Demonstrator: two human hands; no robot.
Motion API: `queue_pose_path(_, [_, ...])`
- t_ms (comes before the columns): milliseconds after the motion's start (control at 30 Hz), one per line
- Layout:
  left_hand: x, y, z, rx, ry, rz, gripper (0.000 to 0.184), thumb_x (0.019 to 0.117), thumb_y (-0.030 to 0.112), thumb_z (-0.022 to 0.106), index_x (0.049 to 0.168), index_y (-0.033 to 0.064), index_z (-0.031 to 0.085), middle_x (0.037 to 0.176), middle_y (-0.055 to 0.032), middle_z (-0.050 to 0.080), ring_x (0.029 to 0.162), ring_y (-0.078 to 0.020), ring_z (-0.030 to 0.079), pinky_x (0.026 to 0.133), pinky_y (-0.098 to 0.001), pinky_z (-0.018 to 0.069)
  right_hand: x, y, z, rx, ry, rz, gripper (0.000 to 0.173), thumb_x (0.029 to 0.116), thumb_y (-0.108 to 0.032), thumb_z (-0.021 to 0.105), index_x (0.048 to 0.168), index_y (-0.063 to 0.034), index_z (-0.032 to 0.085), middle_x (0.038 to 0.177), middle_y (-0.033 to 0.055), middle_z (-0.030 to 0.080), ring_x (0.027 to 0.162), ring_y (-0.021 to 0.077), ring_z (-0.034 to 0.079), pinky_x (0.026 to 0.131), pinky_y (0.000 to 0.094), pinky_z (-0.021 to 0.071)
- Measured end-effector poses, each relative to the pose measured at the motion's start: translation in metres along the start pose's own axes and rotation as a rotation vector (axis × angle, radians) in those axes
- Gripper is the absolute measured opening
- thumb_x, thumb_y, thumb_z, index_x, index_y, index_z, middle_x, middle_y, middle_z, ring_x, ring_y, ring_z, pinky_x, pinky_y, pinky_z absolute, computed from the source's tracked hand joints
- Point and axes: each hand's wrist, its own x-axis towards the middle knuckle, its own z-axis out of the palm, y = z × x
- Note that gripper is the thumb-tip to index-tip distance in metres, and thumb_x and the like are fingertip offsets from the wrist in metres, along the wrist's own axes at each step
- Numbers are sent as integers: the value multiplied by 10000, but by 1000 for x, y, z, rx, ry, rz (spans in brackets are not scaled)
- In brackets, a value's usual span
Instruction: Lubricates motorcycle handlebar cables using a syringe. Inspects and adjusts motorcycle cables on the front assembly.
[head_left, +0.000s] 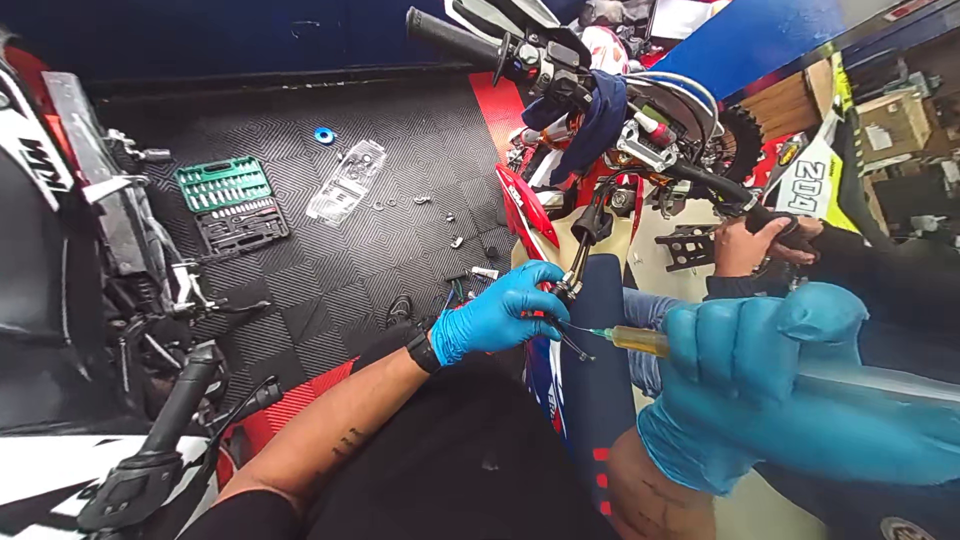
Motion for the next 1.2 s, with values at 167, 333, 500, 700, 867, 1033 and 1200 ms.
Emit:
queue_pose_path(167, [1,0,0,-7,-6,8,119,943,217,741,963,111,792,1240,-189,639,1312,-251,516,1133,-380,398,1,5,-2,50,29,32,614,959,-664,374,829,-97,572,521,-27,398,407,115,396,404,279,365])
queue_pose_path(333, [3,-1,-1,-14,-5,21,122,947,218,738,971,111,792,1238,-193,641,1308,-260,522,1133,-392,405,2,6,-1,39,26,31,605,969,-643,367,832,-91,572,525,-24,409,409,116,404,405,276,370])
queue_pose_path(500, [4,-1,-2,-14,-6,22,129,948,221,736,973,108,791,1225,-187,644,1303,-255,522,1132,-386,400,3,7,-1,57,25,38,593,966,-626,391,853,-79,590,536,-18,425,418,116,416,407,275,374])
queue_pose_path(700, [4,-2,-4,-16,-6,24,123,947,219,737,970,113,795,1232,-189,641,1309,-255,517,1134,-384,397,5,8,-2,22,18,34,607,976,-637,356,812,-91,564,522,-21,404,409,121,405,404,283,370])
queue_pose_path(867, [5,-1,-6,-9,-9,14,128,947,226,738,965,112,793,1230,-194,642,1312,-261,518,1138,-393,396,6,7,-3,34,12,56,607,980,-622,340,812,-87,571,525,-19,412,418,124,412,411,285,371])
queue_pose_path(1033, [5,-1,-6,-9,-6,15,132,948,231,737,976,114,793,1236,-194,640,1308,-257,522,1133,-388,403,7,10,-2,6,-39,61,602,956,-638,401,861,-85,621,532,-31,422,426,105,412,420,269,366])
queue_pose_path(1200, [5,-1,-8,-38,6,1,133,947,230,737,970,110,792,1247,-198,635,1314,-249,515,1130,-374,401,7,3,-4,-53,-26,6,582,950,-629,451,876,-79,629,532,-35,426,421,98,410,417,266,380])
